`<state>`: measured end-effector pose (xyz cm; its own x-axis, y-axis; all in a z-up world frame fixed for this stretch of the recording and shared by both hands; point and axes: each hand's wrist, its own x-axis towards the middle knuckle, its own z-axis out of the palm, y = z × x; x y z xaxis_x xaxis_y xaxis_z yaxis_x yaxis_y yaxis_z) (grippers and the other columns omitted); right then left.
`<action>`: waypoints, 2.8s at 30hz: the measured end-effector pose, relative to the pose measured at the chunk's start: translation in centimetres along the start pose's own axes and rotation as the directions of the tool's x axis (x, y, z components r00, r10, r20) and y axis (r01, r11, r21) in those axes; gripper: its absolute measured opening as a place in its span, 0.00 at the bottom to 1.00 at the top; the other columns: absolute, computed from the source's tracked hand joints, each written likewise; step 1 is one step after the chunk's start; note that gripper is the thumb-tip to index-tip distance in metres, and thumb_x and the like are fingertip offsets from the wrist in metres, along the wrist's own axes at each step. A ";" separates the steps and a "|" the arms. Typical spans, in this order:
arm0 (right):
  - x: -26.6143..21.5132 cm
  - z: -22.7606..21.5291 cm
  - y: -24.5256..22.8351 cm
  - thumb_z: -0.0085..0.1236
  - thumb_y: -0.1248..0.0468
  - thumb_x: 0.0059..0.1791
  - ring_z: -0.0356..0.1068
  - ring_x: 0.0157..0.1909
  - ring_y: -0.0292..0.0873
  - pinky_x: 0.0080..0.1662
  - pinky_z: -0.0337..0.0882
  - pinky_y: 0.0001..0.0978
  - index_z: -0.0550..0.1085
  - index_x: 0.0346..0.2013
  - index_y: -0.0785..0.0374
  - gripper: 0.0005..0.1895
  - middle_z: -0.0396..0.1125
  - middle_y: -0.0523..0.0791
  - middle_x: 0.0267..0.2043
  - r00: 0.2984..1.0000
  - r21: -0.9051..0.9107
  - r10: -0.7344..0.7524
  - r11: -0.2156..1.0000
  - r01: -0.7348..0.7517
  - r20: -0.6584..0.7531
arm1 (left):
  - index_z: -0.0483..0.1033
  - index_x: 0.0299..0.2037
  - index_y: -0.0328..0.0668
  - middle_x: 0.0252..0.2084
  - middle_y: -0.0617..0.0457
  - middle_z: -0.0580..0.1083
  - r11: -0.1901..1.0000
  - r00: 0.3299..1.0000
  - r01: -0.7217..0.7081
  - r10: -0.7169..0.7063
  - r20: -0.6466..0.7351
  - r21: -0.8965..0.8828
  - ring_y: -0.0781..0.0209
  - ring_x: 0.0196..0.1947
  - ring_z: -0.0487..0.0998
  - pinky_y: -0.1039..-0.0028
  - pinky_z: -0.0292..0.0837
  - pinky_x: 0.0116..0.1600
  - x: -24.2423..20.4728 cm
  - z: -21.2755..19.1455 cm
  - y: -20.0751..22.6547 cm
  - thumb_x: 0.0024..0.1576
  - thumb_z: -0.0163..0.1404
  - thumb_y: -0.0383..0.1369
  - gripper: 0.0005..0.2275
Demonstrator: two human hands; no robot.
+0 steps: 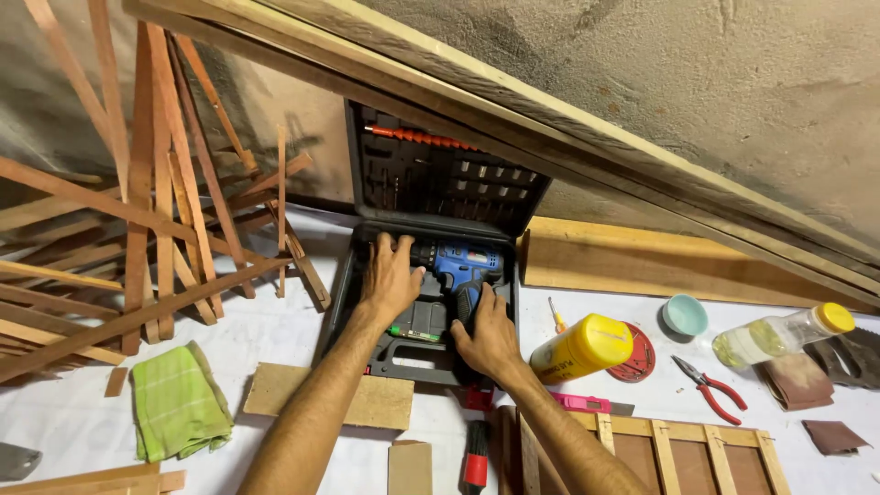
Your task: The person assembles a small wooden frame on a workbench. They mark the frame with a pencil, hammer nails into the joints, drive screws with a cordless drill, measure the frame with a tape measure, and fit thin wooden slats across the frame, pressing them into place by hand.
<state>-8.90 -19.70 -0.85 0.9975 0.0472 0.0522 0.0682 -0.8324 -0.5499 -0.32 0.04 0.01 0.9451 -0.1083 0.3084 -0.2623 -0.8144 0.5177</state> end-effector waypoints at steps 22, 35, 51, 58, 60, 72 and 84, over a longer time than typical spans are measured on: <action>-18.1 -16.0 -0.1 0.67 0.64 0.43 0.73 0.42 0.46 0.48 0.75 0.42 0.72 0.53 0.68 0.25 0.72 0.46 0.40 0.956 0.785 -0.254 0.617 0.045 0.144 | 0.74 0.45 0.42 0.36 0.53 0.74 0.821 0.764 -0.448 0.557 -0.325 0.353 0.55 0.40 0.75 0.63 0.66 0.49 -14.6 -14.2 23.0 0.54 0.58 0.22 0.11; -30.9 -23.9 14.4 0.57 0.65 0.45 0.68 0.35 0.44 0.43 0.70 0.40 0.71 0.43 0.69 0.14 0.66 0.47 0.32 0.953 0.991 -0.273 0.038 -0.125 0.131 | 0.73 0.59 0.32 0.57 0.43 0.74 0.496 0.441 -0.740 0.868 -0.228 0.454 0.47 0.61 0.74 0.58 0.64 0.71 -23.6 -6.0 41.6 0.60 0.52 0.30 0.18; -36.9 -26.2 26.6 0.61 0.55 0.48 0.74 0.34 0.40 0.36 0.77 0.34 0.71 0.56 0.68 0.27 0.73 0.50 0.45 0.968 0.948 -0.124 0.265 -0.178 0.216 | 0.74 0.53 0.34 0.42 0.48 0.75 0.595 0.566 -0.717 0.801 -0.196 0.363 0.51 0.44 0.76 0.62 0.71 0.49 -28.7 4.0 45.4 0.57 0.51 0.29 0.15; -41.7 -26.7 26.1 0.60 0.52 0.49 0.74 0.33 0.42 0.37 0.76 0.36 0.70 0.57 0.66 0.28 0.75 0.52 0.45 0.978 0.958 -0.098 0.240 -0.155 0.183 | 0.74 0.54 0.31 0.41 0.46 0.76 0.603 0.551 -0.703 0.797 -0.246 0.379 0.52 0.43 0.77 0.61 0.73 0.53 -32.2 5.5 47.0 0.57 0.53 0.27 0.15; -42.5 -26.8 26.9 0.58 0.50 0.49 0.74 0.33 0.45 0.37 0.77 0.38 0.70 0.56 0.65 0.27 0.75 0.54 0.45 0.982 0.968 -0.097 0.210 -0.142 0.165 | 0.74 0.54 0.31 0.40 0.46 0.76 0.599 0.538 -0.702 0.801 -0.264 0.385 0.51 0.44 0.77 0.61 0.72 0.56 -33.4 5.4 47.9 0.57 0.54 0.27 0.15; -42.3 -30.5 25.2 0.74 0.54 0.38 0.76 0.38 0.39 0.41 0.77 0.35 0.80 0.45 0.61 0.25 0.77 0.45 0.39 0.970 0.499 0.184 0.863 -0.081 -0.162 | 0.74 0.54 0.27 0.36 0.45 0.75 0.774 0.721 -0.519 0.624 -0.300 0.362 0.53 0.38 0.75 0.64 0.73 0.37 -33.3 9.0 49.6 0.50 0.56 0.23 0.20; -37.3 -36.5 30.1 0.75 0.46 0.36 0.70 0.25 0.48 0.29 0.73 0.42 0.72 0.47 0.67 0.36 0.70 0.49 0.26 0.825 -0.659 -0.410 0.750 0.062 -0.389 | 0.78 0.52 0.40 0.48 0.47 0.80 0.734 0.863 -0.330 0.490 0.127 -0.593 0.55 0.47 0.82 0.65 0.79 0.51 -25.8 14.8 41.2 0.53 0.63 0.42 0.20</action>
<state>-44.68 -66.66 11.05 0.7877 0.1655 0.5934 0.1015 -0.9849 0.1400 -32.61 -39.15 1.57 0.7113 -0.5646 0.4187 -0.6203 -0.2241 0.7516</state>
